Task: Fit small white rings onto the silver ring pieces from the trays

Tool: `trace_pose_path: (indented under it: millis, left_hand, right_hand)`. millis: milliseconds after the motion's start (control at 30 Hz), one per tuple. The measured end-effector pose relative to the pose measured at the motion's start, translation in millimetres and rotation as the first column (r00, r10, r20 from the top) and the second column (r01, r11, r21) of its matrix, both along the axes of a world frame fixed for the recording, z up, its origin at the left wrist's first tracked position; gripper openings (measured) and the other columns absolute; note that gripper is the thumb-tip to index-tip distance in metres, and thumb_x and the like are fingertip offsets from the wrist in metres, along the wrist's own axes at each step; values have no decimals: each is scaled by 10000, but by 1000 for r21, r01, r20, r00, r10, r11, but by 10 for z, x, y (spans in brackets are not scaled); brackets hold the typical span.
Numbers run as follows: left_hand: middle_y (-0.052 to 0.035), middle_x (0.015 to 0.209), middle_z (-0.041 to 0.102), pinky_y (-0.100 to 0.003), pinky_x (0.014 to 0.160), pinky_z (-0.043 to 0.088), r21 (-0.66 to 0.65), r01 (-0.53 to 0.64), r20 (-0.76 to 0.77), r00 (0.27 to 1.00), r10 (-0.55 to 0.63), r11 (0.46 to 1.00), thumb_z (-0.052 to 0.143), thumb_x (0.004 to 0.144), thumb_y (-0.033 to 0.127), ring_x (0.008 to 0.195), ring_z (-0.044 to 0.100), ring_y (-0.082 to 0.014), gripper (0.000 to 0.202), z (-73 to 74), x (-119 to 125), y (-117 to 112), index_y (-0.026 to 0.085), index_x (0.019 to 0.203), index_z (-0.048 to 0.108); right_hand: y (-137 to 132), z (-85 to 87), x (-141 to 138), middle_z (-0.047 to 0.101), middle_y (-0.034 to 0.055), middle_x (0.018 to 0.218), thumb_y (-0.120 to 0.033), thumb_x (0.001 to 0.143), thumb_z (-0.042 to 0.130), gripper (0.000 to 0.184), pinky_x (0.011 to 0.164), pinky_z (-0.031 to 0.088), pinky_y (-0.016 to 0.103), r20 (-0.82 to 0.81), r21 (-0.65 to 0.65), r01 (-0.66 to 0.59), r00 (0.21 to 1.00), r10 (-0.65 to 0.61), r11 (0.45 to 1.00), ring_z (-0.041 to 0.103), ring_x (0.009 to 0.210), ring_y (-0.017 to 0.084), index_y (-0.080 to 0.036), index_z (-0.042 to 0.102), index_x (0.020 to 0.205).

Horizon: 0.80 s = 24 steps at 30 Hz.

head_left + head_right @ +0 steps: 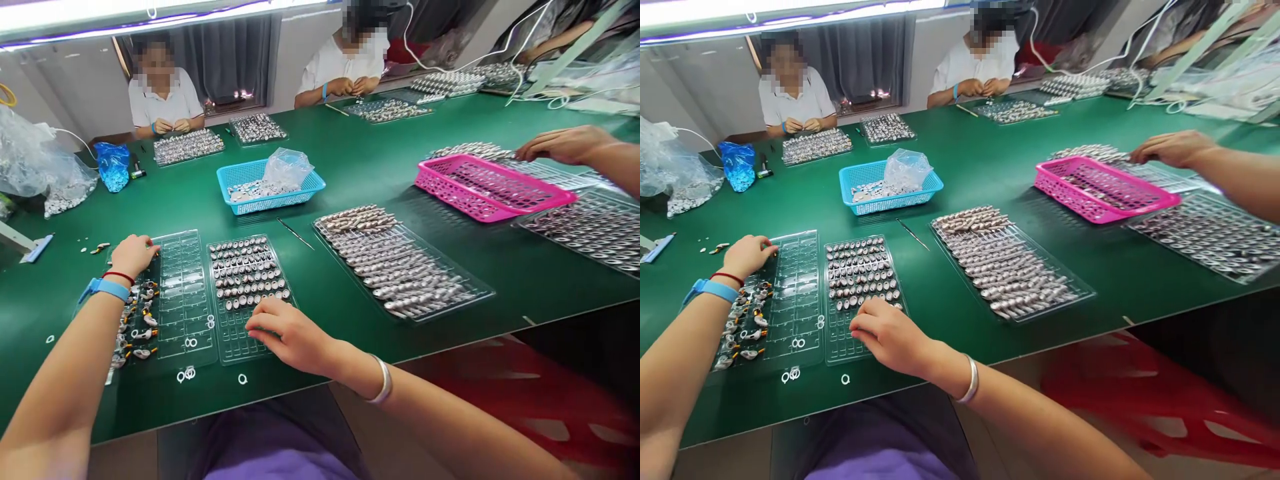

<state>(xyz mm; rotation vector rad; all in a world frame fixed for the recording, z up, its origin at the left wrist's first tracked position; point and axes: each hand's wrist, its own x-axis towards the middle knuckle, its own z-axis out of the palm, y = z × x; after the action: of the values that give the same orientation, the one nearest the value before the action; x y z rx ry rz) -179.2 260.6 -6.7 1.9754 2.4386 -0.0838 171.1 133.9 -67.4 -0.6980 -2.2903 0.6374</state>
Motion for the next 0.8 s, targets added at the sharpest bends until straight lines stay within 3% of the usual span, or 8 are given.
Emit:
trace_pose_path:
  millis: [133,300,400,500,567,667,733,800]
  left_hand:
    - [-97,1234,619,-455,874,545,5,14,47,999,-14,1000,603,927,339,1043,635,-235,335,-78,15,59,171,1217,589]
    - [-87,1171,650,-454,878,537,90,51,166,984,-66,995,607,924,338,1021,644,-230,290,105,27,-52,156,1149,622]
    - [-79,960,722,-427,859,529,177,106,299,941,-156,978,567,925,343,934,674,-250,254,160,298,-311,127,983,689]
    - [-49,869,749,-319,751,556,205,258,489,809,-327,944,533,909,369,805,699,-207,275,99,756,-796,170,979,708]
    - [-38,806,738,-283,684,564,213,355,585,700,-410,910,518,908,392,722,690,-177,280,39,1056,-1167,198,923,719]
    - [-41,824,681,-253,633,547,378,417,640,528,-559,827,531,913,310,725,654,-156,229,-27,1355,-1603,235,844,736]
    - [-18,777,619,-231,586,520,527,377,585,490,-647,762,569,897,221,693,618,-139,183,-74,1451,-1777,258,856,744]
    - [-3,785,597,-232,598,511,610,291,530,541,-653,737,618,871,171,699,603,-136,160,-143,1502,-1898,269,910,737]
  right_hand:
    - [-92,1,26,632,83,850,-175,946,543,134,719,508,328,-60,-11,4,998,-5,1000,570,802,194,-178,669,902]
    - [-120,-13,49,646,74,866,-183,931,574,103,732,522,331,-150,-76,1,989,-12,997,595,813,192,-203,675,922]
    - [-122,27,-19,655,69,903,-187,927,579,109,772,535,338,-252,-138,14,966,-49,990,616,854,191,-231,672,963]
    - [-126,102,-117,653,76,1054,-217,952,535,172,876,525,355,-396,-307,34,904,-160,951,621,980,190,-263,647,1075]
    - [-128,142,-168,643,69,1066,-313,967,524,209,823,538,336,-470,-524,-76,856,-214,848,634,929,173,-264,614,1148]
    - [-145,159,-194,637,23,881,-491,898,608,366,671,528,272,-558,-749,-409,814,-163,521,617,722,123,-212,626,1134]
    - [-176,147,-189,633,2,812,-502,814,709,411,666,513,253,-607,-770,-534,782,-140,350,590,682,100,-177,665,1061]
    - [-221,125,-187,643,-6,802,-444,749,788,388,667,498,234,-631,-770,-575,752,-191,277,571,676,83,-168,692,1005]
